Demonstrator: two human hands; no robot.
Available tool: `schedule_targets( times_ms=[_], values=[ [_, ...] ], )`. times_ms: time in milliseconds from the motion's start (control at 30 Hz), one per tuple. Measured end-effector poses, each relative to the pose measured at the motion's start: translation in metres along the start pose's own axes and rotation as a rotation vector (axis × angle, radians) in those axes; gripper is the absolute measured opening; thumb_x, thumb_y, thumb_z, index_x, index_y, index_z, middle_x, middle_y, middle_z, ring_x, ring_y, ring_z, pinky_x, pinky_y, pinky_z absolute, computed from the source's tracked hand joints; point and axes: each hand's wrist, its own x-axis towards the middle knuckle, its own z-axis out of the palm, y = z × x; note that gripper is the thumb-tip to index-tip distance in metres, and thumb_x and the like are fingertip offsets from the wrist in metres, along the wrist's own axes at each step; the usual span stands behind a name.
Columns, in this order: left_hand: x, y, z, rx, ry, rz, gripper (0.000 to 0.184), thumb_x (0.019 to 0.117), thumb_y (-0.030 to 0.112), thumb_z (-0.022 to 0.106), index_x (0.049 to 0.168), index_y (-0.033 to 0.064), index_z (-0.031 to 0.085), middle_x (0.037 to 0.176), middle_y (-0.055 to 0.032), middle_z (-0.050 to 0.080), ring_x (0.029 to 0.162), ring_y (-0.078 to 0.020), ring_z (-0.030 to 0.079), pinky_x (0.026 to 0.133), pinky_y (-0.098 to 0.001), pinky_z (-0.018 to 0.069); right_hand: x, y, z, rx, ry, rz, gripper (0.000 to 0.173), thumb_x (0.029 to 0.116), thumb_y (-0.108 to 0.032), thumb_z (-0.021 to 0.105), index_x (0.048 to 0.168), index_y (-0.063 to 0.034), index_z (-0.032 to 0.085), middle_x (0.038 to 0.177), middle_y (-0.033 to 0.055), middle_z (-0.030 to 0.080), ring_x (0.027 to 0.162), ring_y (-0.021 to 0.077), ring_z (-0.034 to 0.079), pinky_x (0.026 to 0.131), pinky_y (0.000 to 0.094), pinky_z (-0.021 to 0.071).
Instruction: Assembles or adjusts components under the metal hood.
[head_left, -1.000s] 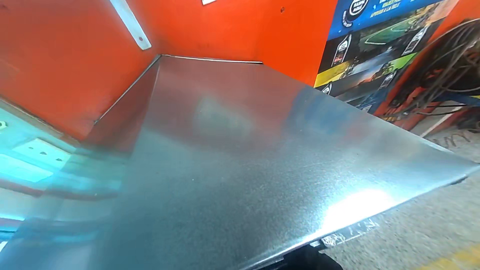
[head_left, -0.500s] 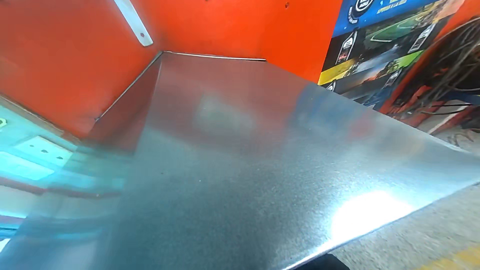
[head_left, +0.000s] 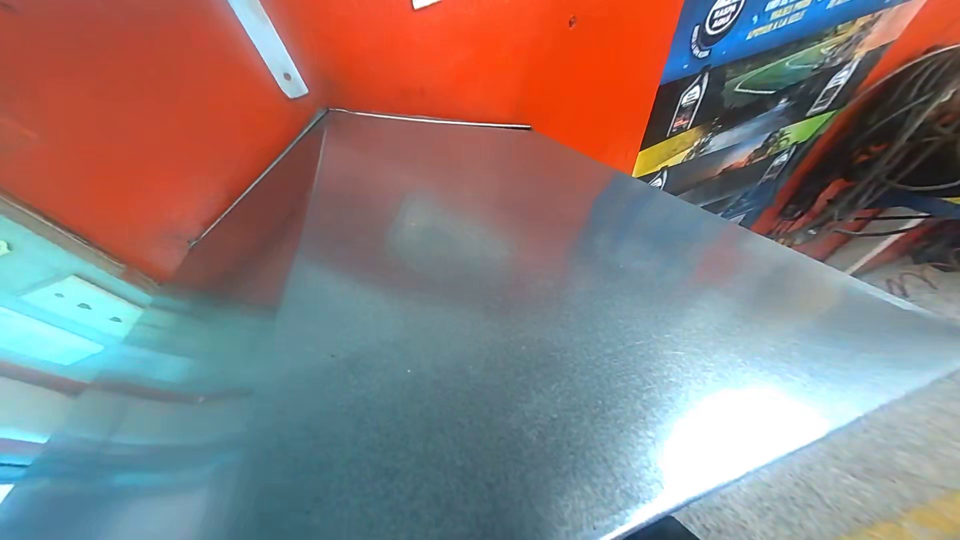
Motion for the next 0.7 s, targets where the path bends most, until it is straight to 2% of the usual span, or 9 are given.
schedule_targets(
  times_ms=[133, 233, 300, 400, 433, 500, 567, 633, 700],
  values=[
    [0.002, 0.012, 0.013, 0.004, -0.031, 0.076, 0.059, 0.0598, -0.001, 0.093, 0.108, -0.0033, 0.060, 0.095, -0.0014, 0.076, 0.090, -0.0107, 0.074, 0.087, -0.0308, 0.0637, -0.009, -0.006, -0.005, 0.033, 0.013, 0.042, 0.032, 0.1062, -0.014, 0.051, 0.129, 0.0074, 0.057, 0.123, 0.0184, 0.062, 0.105, 0.0189, 0.060, 0.095, 0.0342, 0.0487],
    [0.007, 0.017, 0.018, 0.035, -0.026, 0.148, 0.057, 0.0625, 0.002, 0.093, 0.109, -0.0002, 0.060, 0.094, 0.0008, 0.075, 0.090, -0.0118, 0.074, 0.087, -0.0325, 0.0637, -0.014, -0.012, -0.006, 0.206, -0.041, -0.068, 0.023, 0.1066, -0.009, 0.048, 0.120, 0.0071, 0.057, 0.105, 0.0119, 0.063, 0.085, 0.0073, 0.058, 0.080, 0.0220, 0.0498],
    [0.008, 0.019, 0.018, 0.035, -0.046, 0.162, 0.057, 0.0639, 0.003, 0.094, 0.109, -0.0013, 0.059, 0.095, -0.0009, 0.075, 0.091, -0.0135, 0.074, 0.088, -0.0338, 0.0638, -0.026, -0.027, -0.003, 0.276, -0.053, 0.012, 0.025, 0.1072, -0.007, 0.045, 0.126, 0.0073, 0.055, 0.107, 0.0096, 0.062, 0.088, 0.0047, 0.057, 0.083, 0.0207, 0.0486],
    [0.008, 0.020, 0.019, 0.026, -0.081, 0.162, 0.056, 0.0651, 0.005, 0.094, 0.110, 0.0002, 0.061, 0.097, -0.0007, 0.075, 0.091, -0.0140, 0.074, 0.088, -0.0347, 0.0639, -0.005, -0.001, -0.001, 0.252, -0.125, -0.025, 0.025, 0.1007, -0.002, 0.055, 0.125, 0.0065, 0.054, 0.099, 0.0058, 0.061, 0.082, 0.0029, 0.056, 0.078, 0.0199, 0.0496],
    [0.008, 0.020, 0.019, 0.025, -0.087, 0.158, 0.057, 0.0658, 0.006, 0.094, 0.111, 0.0012, 0.060, 0.098, 0.0003, 0.075, 0.092, -0.0133, 0.074, 0.089, -0.0343, 0.0634, 0.000, 0.006, -0.002, 0.299, -0.147, -0.045, 0.032, 0.0969, 0.002, 0.059, 0.127, 0.0071, 0.052, 0.104, 0.0067, 0.063, 0.087, 0.0043, 0.058, 0.082, 0.0218, 0.0501],
    [0.006, 0.020, 0.020, 0.008, -0.068, 0.144, 0.062, 0.0643, 0.005, 0.095, 0.113, 0.0001, 0.058, 0.099, -0.0010, 0.075, 0.094, -0.0148, 0.074, 0.090, -0.0355, 0.0630, 0.001, 0.006, 0.001, 0.418, -0.164, -0.057, 0.028, 0.0909, 0.006, 0.059, 0.116, -0.0027, 0.052, 0.093, 0.0002, 0.064, 0.081, 0.0010, 0.062, 0.074, 0.0196, 0.0548],
    [0.005, 0.020, 0.020, -0.004, -0.064, 0.149, 0.062, 0.0641, 0.005, 0.095, 0.113, 0.0004, 0.058, 0.099, -0.0014, 0.075, 0.093, -0.0154, 0.074, 0.090, -0.0362, 0.0633, -0.009, -0.009, 0.002, 0.404, -0.114, -0.041, 0.028, 0.0925, 0.009, 0.059, 0.118, 0.0018, 0.051, 0.096, 0.0042, 0.061, 0.081, 0.0024, 0.060, 0.075, 0.0195, 0.0529],
    [0.005, 0.021, 0.019, 0.002, -0.092, 0.169, 0.059, 0.0668, 0.007, 0.095, 0.113, 0.0010, 0.058, 0.098, -0.0005, 0.075, 0.093, -0.0147, 0.074, 0.090, -0.0362, 0.0633, -0.014, -0.014, 0.003, 0.284, -0.051, -0.075, 0.040, 0.0918, 0.008, 0.063, 0.129, 0.0114, 0.049, 0.112, 0.0138, 0.060, 0.093, 0.0048, 0.055, 0.085, 0.0192, 0.0477],
    [0.004, 0.021, 0.021, 0.020, -0.098, 0.183, 0.056, 0.0674, 0.007, 0.094, 0.111, 0.0015, 0.060, 0.098, 0.0012, 0.075, 0.093, -0.0128, 0.074, 0.090, -0.0344, 0.0630, -0.003, -0.002, 0.006, 0.181, -0.017, -0.131, 0.046, 0.0915, 0.003, 0.067, 0.133, 0.0129, 0.048, 0.122, 0.0185, 0.059, 0.103, 0.0075, 0.056, 0.092, 0.0211, 0.0470]
  ],
)
